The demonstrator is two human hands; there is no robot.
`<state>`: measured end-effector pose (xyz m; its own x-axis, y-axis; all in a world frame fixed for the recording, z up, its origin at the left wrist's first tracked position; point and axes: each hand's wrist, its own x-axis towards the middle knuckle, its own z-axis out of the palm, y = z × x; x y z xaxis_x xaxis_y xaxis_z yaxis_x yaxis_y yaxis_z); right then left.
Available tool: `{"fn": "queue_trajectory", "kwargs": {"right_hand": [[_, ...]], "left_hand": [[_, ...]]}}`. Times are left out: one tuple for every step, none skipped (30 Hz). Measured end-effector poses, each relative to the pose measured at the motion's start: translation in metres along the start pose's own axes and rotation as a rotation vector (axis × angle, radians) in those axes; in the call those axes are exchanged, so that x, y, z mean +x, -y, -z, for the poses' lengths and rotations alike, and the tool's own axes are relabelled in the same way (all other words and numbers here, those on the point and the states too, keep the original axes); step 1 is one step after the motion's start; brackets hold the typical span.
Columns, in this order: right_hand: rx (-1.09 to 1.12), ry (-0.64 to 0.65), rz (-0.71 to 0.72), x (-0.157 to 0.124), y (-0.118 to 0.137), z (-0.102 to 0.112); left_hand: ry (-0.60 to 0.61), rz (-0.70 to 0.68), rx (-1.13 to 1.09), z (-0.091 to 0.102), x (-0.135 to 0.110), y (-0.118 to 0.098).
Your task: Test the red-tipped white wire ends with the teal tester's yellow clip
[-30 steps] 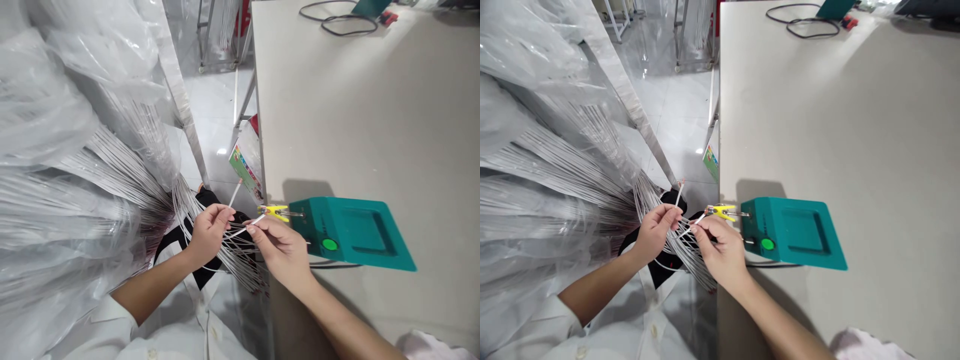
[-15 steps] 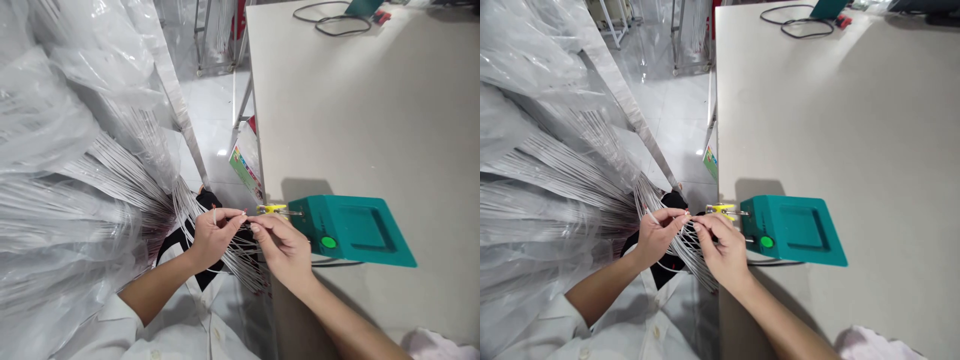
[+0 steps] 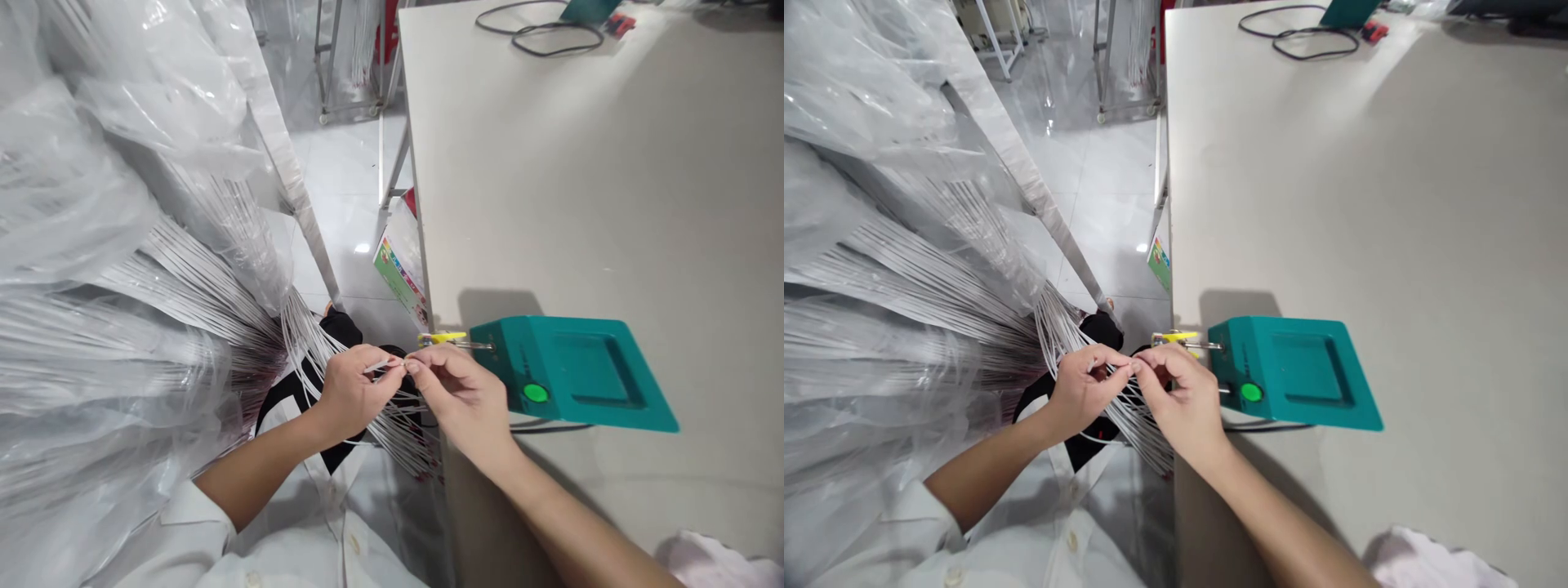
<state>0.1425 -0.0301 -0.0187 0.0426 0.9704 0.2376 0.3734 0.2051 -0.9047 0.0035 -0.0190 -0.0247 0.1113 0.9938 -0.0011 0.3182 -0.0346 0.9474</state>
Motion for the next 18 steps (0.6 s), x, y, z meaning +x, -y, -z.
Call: {"fn": "queue_trajectory", "kwargs": {"right_hand": [[-0.023,-0.001,0.013,0.0,0.001,0.0],[-0.043,-0.003,0.034,0.001,0.001,0.001],[-0.058,-0.004,0.056,0.001,0.002,0.001],[-0.069,-0.004,0.077,0.001,0.003,0.002],[-0.077,-0.005,0.096,0.001,0.004,0.003],[-0.085,-0.005,0.113,0.002,0.005,0.003],[-0.089,-0.002,0.128,0.002,0.006,0.004],[-0.092,0.003,0.137,0.003,0.006,0.004],[-0.093,0.01,0.14,0.004,0.007,0.005],[-0.093,0.02,0.138,0.004,0.007,0.005],[-0.094,0.035,0.128,0.005,0.007,0.006],[-0.097,0.053,0.113,0.005,0.007,0.007],[-0.101,0.063,0.096,0.006,0.006,0.008],[-0.104,0.061,0.081,0.006,0.006,0.009],[-0.102,0.048,0.065,0.006,0.005,0.01],[-0.092,0.025,0.051,0.005,0.004,0.012],[-0.077,0.004,0.038,0.005,0.004,0.013],[-0.058,-0.005,0.034,0.005,0.004,0.014]], "left_hand": [[0.015,0.019,-0.028,0.0,0.0,-0.001],[0.037,0.055,-0.075,0.0,-0.001,-0.002],[0.065,0.102,-0.14,0.0,-0.001,-0.003],[0.096,0.152,-0.216,0.0,-0.001,-0.005],[0.128,0.199,-0.294,0.001,-0.002,-0.007],[0.155,0.234,-0.364,0.001,-0.002,-0.008],[0.173,0.255,-0.417,0.002,-0.002,-0.01],[0.18,0.263,-0.449,0.002,-0.002,-0.011],[0.178,0.267,-0.465,0.003,-0.002,-0.012],[0.175,0.269,-0.47,0.003,-0.002,-0.013],[0.173,0.269,-0.471,0.004,-0.002,-0.013],[0.172,0.267,-0.468,0.004,-0.001,-0.013],[0.172,0.265,-0.464,0.005,-0.001,-0.013],[0.174,0.264,-0.461,0.005,-0.001,-0.013],[0.179,0.263,-0.459,0.006,-0.001,-0.012],[0.186,0.264,-0.456,0.006,0.0,-0.011],[0.194,0.265,-0.452,0.007,0.0,-0.011],[0.205,0.264,-0.445,0.007,0.0,-0.01]]}}
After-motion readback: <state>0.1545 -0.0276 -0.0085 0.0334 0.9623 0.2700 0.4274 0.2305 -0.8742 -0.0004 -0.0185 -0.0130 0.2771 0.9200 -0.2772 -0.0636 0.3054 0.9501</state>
